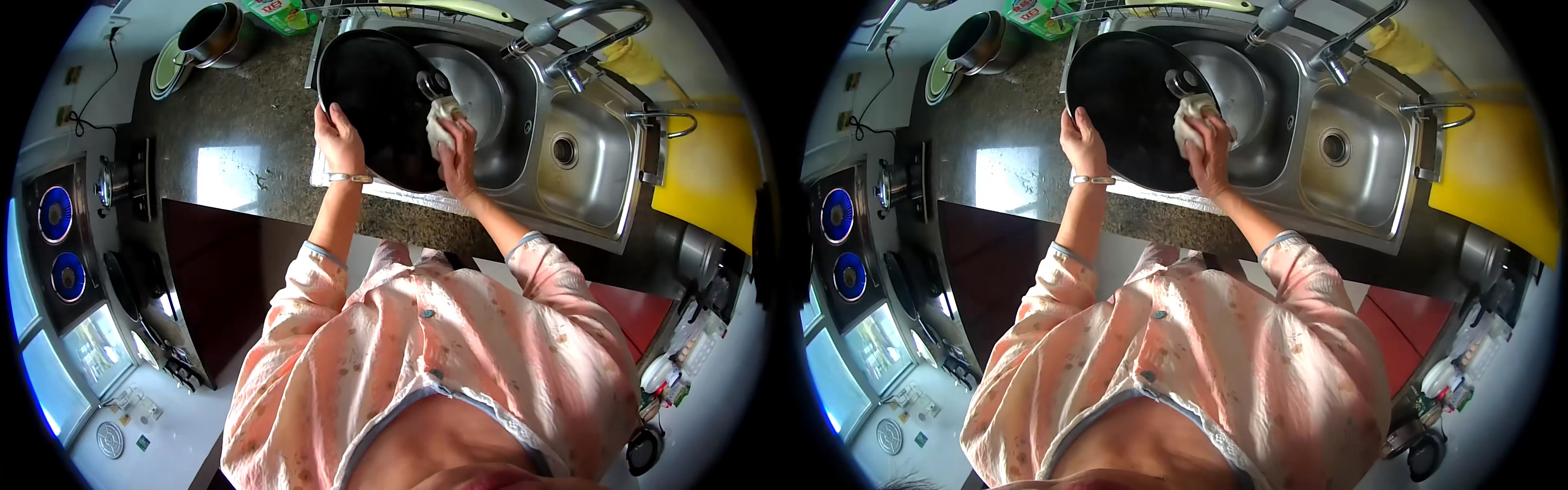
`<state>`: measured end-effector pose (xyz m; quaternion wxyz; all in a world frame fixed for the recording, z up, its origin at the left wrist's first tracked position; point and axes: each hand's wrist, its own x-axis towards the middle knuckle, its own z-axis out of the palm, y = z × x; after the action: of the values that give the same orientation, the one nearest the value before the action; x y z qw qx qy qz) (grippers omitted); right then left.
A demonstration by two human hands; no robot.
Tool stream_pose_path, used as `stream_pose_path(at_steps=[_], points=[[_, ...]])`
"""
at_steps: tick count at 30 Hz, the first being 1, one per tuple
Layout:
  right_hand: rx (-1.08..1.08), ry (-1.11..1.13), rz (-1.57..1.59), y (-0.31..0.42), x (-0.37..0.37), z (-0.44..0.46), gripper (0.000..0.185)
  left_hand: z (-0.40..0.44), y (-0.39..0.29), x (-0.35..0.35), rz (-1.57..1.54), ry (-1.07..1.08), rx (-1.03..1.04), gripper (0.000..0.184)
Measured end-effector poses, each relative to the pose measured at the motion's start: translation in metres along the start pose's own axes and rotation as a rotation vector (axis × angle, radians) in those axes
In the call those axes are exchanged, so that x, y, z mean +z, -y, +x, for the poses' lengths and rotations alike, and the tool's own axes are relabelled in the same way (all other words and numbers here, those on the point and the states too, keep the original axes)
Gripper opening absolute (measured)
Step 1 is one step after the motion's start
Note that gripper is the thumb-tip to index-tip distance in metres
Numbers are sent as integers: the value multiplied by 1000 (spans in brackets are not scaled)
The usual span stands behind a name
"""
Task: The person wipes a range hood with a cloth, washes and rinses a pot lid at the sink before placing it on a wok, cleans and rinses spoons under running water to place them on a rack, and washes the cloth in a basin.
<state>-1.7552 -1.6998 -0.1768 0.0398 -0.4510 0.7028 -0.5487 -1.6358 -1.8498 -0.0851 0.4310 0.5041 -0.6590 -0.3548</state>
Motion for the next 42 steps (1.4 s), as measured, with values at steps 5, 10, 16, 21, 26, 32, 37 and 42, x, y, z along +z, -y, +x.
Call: stream_pose_path(at_steps=[5,10,16,21,26,32,37,42], points=[[264,-81,248,-72,19,37,37,-2,6,-4,-2,14,-18,24],[464,79,339,-121,31,81,30,-3,7,-6,12,9,-2,28],[84,445,-658,-206,49,87,37,1,13,-9,-59,4,-32,27],[184,556,-723,-175,36,64,53,3,7,-24,15,5,-43,27],[661,431,-548,-259,34,97,31,3,-6,-18,-82,27,-88,28],[294,685,-212,-165,-4,132,47,9,-10,-34,-169,44,-108,31],[201,965,-933,-126,6,98,97,17,-23,-44,-138,59,-95,33],[-66,923,-776,-170,25,44,72,23,-27,-46,-144,112,-123,32]])
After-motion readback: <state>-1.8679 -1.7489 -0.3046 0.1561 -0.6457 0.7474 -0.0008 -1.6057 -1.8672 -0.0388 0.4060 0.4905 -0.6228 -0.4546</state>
